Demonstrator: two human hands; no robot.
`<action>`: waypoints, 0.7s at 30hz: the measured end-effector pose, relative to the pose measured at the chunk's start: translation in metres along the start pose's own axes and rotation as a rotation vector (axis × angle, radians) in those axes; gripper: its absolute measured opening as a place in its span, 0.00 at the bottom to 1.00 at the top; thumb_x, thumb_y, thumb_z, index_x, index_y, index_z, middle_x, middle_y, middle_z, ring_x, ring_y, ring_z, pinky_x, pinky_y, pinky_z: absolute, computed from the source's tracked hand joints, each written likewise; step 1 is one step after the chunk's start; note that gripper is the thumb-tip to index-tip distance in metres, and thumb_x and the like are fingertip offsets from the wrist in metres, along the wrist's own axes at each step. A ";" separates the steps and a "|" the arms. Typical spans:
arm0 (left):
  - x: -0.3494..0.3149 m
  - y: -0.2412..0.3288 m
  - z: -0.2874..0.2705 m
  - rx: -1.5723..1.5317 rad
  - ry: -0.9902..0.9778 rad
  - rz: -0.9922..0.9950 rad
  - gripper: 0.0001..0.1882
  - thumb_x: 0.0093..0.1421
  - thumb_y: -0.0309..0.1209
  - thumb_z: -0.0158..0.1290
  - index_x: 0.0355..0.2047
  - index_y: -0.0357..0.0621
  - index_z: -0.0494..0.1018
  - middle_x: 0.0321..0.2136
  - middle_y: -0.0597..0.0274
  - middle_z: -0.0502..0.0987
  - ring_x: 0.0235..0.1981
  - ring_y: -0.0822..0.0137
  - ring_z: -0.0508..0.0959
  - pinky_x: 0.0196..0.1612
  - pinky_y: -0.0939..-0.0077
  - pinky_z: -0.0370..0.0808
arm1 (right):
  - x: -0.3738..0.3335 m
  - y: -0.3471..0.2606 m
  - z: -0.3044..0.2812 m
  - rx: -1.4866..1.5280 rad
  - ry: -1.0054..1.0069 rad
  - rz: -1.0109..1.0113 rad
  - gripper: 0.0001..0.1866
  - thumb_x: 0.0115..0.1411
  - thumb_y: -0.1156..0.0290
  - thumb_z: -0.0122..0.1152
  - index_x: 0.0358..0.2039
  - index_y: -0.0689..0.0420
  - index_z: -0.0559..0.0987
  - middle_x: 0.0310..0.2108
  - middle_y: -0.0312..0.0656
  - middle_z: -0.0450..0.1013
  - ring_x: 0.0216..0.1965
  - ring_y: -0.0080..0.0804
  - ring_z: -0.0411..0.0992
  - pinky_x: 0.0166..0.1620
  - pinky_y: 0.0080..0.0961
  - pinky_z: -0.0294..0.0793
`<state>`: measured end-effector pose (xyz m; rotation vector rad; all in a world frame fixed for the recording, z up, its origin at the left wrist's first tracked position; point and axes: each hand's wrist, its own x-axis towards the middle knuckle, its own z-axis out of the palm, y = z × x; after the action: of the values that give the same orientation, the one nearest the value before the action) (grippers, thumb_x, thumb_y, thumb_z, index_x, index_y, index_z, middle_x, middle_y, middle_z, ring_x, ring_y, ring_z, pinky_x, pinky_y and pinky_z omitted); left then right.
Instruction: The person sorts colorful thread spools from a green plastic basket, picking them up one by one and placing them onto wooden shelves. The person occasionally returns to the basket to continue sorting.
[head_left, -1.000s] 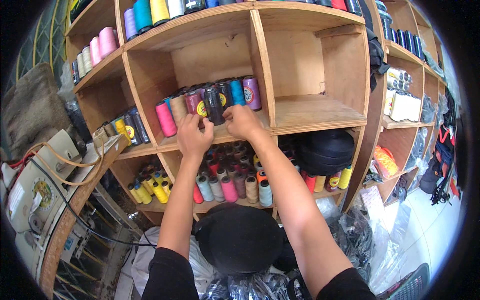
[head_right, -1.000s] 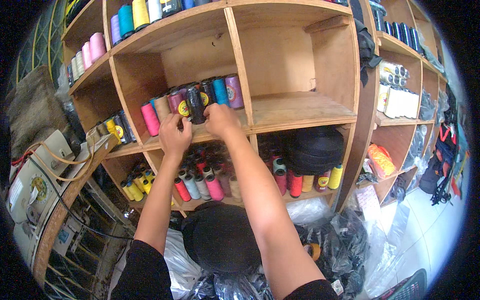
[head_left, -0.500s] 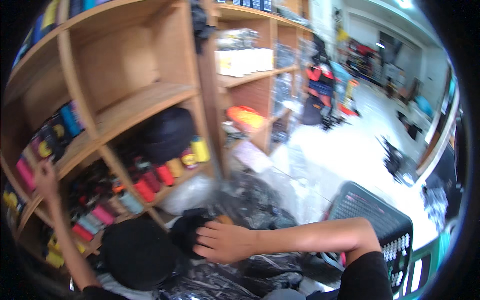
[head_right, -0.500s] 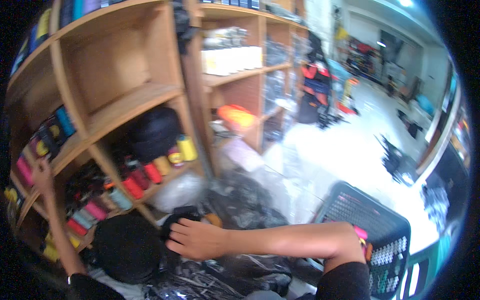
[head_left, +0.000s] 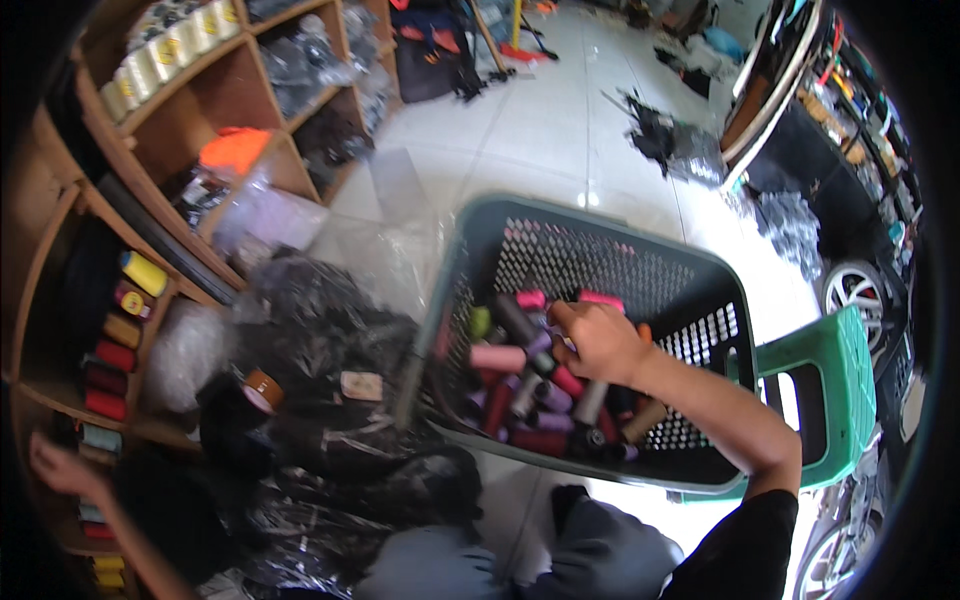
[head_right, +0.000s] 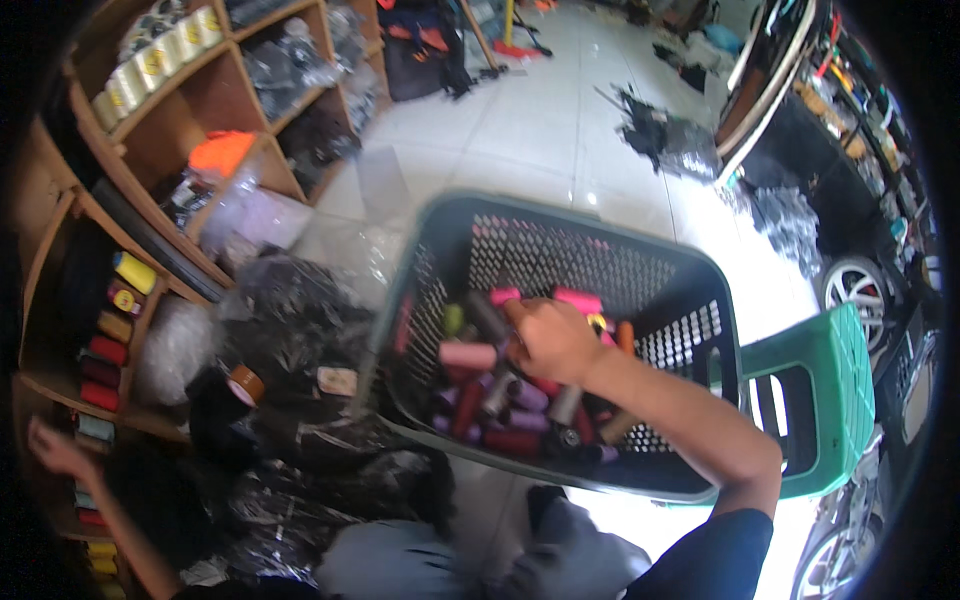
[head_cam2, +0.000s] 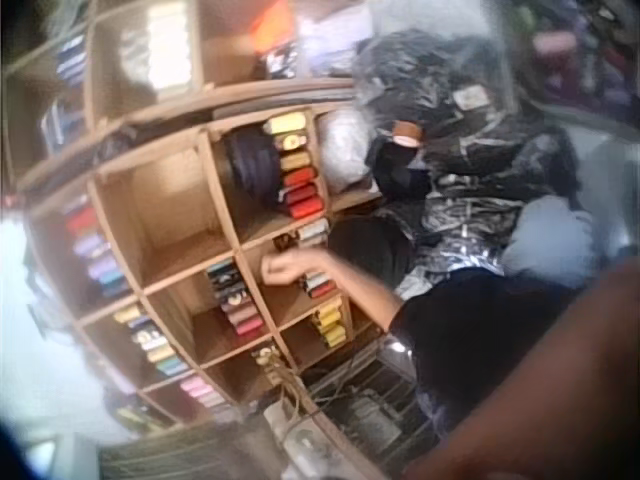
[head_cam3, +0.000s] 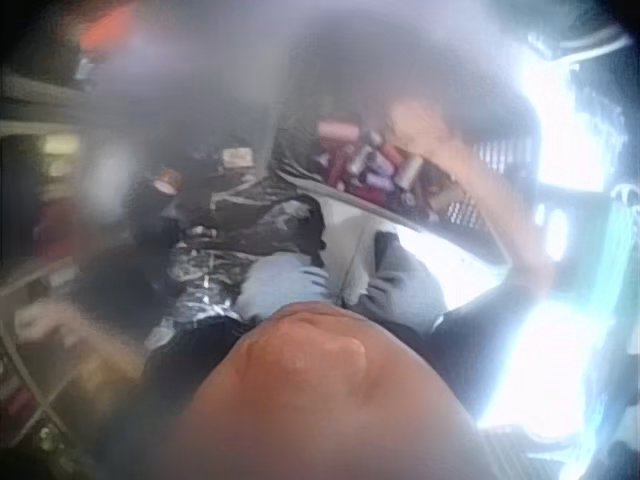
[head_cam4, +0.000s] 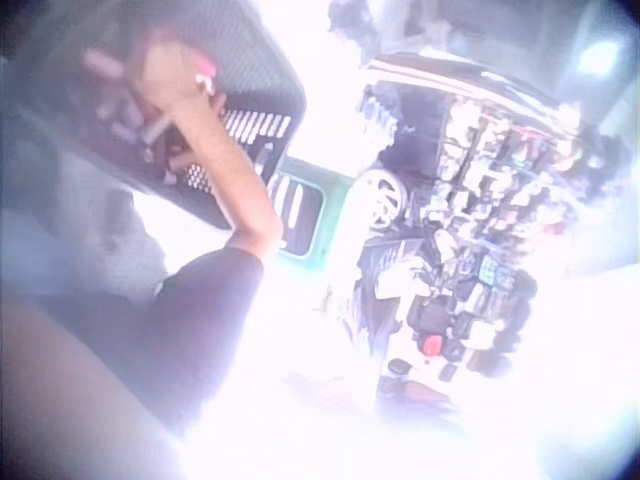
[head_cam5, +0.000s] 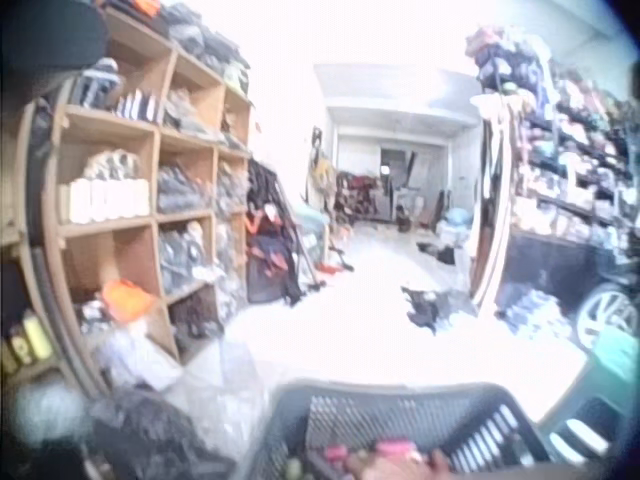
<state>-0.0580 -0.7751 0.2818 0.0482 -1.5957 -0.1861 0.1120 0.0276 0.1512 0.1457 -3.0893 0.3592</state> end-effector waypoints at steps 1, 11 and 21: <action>-0.044 0.061 0.018 -0.214 -0.146 0.094 0.14 0.73 0.33 0.51 0.47 0.35 0.79 0.45 0.49 0.82 0.47 0.59 0.81 0.55 0.62 0.76 | -0.009 0.024 0.014 -0.147 -0.197 0.007 0.21 0.53 0.63 0.69 0.43 0.61 0.76 0.34 0.50 0.79 0.38 0.51 0.80 0.42 0.44 0.79; -0.253 0.634 -0.028 -0.964 -1.588 1.188 0.20 0.53 0.32 0.61 0.46 0.41 0.76 0.40 0.56 0.80 0.47 0.52 0.80 0.49 0.55 0.76 | -0.037 0.094 0.195 -0.589 -0.812 0.113 0.48 0.43 0.48 0.80 0.60 0.63 0.74 0.63 0.55 0.65 0.58 0.55 0.70 0.49 0.62 0.76; -0.392 0.671 0.013 -0.303 -1.993 1.433 0.43 0.46 0.46 0.72 0.59 0.41 0.68 0.54 0.51 0.76 0.58 0.47 0.76 0.59 0.52 0.75 | -0.029 0.128 0.213 -0.272 -0.387 0.269 0.15 0.59 0.65 0.63 0.47 0.50 0.84 0.40 0.39 0.83 0.42 0.38 0.82 0.40 0.42 0.81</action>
<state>-0.0005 -0.0549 -0.0060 -2.0193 -2.9259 0.9688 0.1253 0.1052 -0.0867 -0.2387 -3.5048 -0.1053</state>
